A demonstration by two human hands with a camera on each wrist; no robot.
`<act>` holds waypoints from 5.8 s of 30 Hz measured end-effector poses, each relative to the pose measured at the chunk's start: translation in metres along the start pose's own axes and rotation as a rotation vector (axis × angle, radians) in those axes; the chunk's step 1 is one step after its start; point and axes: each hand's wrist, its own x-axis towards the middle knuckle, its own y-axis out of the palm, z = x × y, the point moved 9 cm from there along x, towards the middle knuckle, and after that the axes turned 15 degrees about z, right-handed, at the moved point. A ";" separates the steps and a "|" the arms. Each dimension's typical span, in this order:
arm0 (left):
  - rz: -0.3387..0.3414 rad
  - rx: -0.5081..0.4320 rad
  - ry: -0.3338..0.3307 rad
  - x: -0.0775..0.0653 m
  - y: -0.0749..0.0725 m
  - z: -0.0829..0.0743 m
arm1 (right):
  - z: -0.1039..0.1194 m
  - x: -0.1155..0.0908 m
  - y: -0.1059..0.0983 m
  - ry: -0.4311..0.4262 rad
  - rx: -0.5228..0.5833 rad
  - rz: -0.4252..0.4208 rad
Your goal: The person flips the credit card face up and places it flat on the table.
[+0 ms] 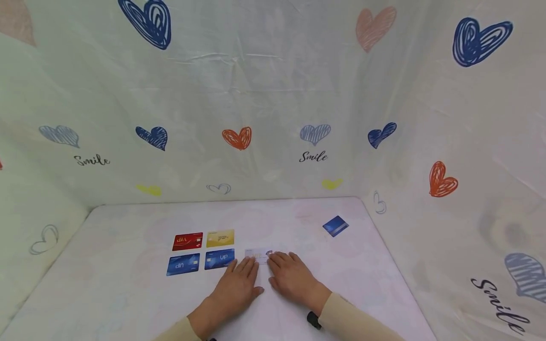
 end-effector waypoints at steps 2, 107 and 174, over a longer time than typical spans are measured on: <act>0.016 -0.013 -0.009 0.004 0.002 0.004 | 0.000 0.003 0.001 0.007 0.006 0.017; 0.097 -0.143 -0.041 0.036 -0.017 0.042 | -0.172 -0.054 0.025 0.408 0.260 0.056; 0.229 -0.204 0.076 -0.059 0.029 0.035 | 0.068 -0.015 0.011 -0.197 0.133 0.160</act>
